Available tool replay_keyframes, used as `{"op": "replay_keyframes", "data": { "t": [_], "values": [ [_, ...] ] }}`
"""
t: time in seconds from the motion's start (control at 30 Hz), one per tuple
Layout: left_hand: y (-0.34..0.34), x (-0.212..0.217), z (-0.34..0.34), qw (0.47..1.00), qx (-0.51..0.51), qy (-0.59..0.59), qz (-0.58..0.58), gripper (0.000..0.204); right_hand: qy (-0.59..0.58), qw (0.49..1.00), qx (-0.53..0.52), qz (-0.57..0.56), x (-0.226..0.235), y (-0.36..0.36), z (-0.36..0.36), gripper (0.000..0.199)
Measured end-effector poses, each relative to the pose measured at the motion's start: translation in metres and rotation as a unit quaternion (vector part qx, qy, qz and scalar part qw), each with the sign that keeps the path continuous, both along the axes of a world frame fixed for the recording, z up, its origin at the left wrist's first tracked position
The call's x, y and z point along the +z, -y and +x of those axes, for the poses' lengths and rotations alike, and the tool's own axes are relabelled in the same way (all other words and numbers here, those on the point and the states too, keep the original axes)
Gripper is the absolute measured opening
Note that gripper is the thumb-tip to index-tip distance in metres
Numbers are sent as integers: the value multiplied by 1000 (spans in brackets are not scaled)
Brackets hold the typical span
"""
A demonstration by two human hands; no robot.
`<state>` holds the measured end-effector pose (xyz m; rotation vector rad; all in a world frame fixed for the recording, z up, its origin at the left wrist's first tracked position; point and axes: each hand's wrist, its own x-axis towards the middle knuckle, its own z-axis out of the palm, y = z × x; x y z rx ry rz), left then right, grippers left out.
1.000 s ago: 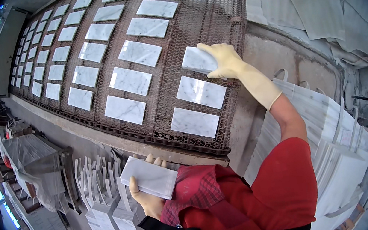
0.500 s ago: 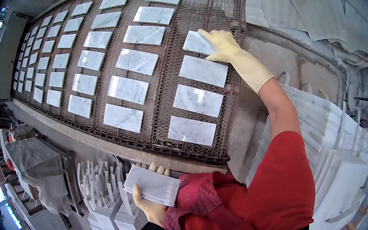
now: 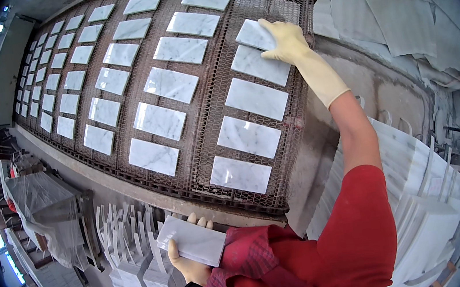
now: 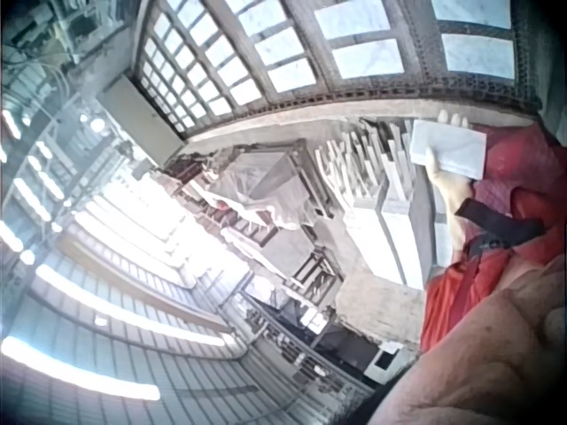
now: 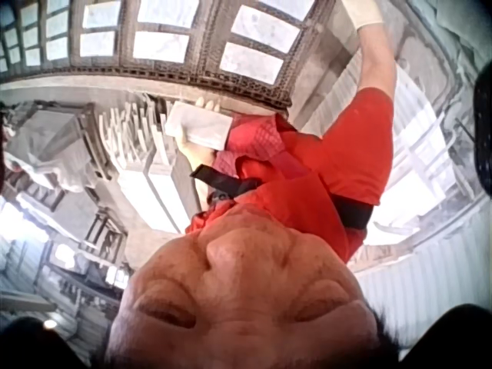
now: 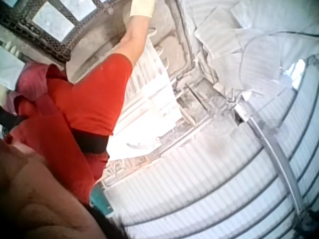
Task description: The person repeatedly picks up small rectangular tiles from a stack and places them one by one onto a large mesh tray, arranging them in neat rows. The person wears gloves and a red shirt while working in a warehouse-like area.
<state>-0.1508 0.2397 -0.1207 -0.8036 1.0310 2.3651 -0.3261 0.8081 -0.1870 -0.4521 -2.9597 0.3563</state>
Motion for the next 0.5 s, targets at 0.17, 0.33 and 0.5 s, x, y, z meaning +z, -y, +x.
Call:
{"op": "replay_keyframes", "data": {
  "t": [0.17, 0.33, 0.5],
  "values": [
    [-2, 2, 3, 1000, 5, 0, -15, 101, 30, 999, 5, 25, -15, -25, -19, 99],
    [-9, 1, -4, 1000, -15, -14, -13, 100, -41, 998, 29, 48, -32, -40, -6, 89],
    [-6, -2, 3, 1000, -9, -5, 9, 97, -143, 988, 51, 27, -23, 9, 29, 70]
  ]
}}
